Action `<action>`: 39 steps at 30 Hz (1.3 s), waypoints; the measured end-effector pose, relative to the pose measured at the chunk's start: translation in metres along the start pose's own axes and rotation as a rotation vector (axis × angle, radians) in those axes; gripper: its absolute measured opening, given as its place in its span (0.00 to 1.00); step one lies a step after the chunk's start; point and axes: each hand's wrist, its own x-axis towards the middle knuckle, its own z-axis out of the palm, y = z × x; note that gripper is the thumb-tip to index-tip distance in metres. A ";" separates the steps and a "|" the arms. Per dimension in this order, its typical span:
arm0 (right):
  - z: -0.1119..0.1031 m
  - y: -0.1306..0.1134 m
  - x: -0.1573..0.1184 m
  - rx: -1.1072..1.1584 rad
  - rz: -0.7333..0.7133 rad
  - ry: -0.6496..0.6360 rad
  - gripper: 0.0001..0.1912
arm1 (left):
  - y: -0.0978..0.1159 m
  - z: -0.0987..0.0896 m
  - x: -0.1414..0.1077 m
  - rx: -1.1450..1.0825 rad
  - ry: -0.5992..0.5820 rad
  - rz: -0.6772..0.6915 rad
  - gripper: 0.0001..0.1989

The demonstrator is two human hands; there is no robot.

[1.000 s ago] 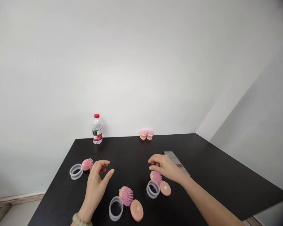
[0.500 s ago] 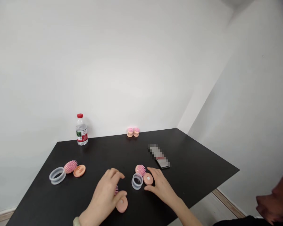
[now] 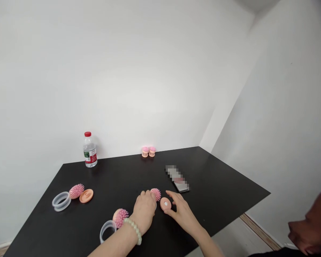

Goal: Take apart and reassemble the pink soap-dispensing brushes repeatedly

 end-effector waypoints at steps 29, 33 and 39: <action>0.050 -0.165 0.077 0.519 -0.525 -0.196 0.25 | -0.121 -0.067 -0.077 -0.601 0.594 -0.018 0.20; 0.064 -0.159 0.080 0.656 -0.551 -0.211 0.25 | -0.123 -0.066 -0.081 -0.685 0.554 0.036 0.21; 0.070 -0.144 0.070 0.734 -0.555 -0.191 0.22 | -0.118 -0.055 -0.080 -0.860 0.545 0.012 0.24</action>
